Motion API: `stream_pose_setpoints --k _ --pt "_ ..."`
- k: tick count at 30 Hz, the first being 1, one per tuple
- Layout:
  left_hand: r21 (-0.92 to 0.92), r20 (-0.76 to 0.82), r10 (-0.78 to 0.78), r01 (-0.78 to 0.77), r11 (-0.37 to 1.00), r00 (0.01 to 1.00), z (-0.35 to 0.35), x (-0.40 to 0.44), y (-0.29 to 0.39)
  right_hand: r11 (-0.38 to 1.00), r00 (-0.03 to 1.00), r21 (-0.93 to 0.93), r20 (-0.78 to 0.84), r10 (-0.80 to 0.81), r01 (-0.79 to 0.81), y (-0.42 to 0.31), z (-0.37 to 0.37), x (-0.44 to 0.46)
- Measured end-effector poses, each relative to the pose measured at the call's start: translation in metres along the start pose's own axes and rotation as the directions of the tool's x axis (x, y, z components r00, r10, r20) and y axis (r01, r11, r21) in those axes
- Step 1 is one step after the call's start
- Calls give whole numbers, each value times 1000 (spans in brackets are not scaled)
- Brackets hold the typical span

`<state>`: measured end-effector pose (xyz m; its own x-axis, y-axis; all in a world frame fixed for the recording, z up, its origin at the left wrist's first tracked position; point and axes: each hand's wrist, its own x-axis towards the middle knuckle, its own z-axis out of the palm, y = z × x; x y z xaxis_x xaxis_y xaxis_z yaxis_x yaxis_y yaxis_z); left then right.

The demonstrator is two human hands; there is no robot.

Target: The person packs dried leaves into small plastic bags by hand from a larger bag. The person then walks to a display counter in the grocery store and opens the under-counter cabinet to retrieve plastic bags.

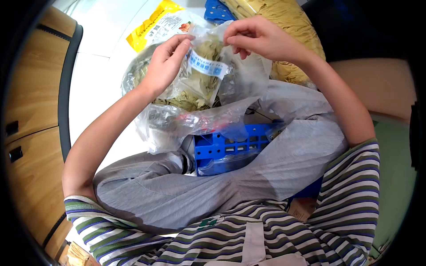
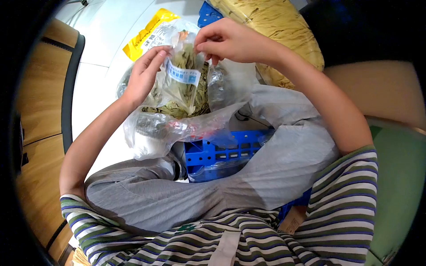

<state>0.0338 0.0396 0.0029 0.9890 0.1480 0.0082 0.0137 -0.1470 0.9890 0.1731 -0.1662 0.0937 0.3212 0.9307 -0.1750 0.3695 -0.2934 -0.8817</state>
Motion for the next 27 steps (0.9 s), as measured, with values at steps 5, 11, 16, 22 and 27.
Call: stream_pose_setpoints --k 5,11,16,22,27 --pt "-128 20 -132 133 983 991 2 -4 2 1000 1000 14 9 6 -6 7 1 -3" --pt "-128 25 -88 91 988 996 -4 1 -6 994 996 -64 2 -94 94 -3 17 -5" --pt "-120 41 -214 217 969 976 -8 -1 4 856 956 -442 9 -294 268 -13 17 -6" --pt "-153 64 -54 63 986 996 -8 -7 10 831 894 -446 -134 -428 331 -35 23 -12" --pt "-47 -6 47 -47 998 999 -10 -15 22 879 947 -415 -109 -303 234 -52 23 -13"
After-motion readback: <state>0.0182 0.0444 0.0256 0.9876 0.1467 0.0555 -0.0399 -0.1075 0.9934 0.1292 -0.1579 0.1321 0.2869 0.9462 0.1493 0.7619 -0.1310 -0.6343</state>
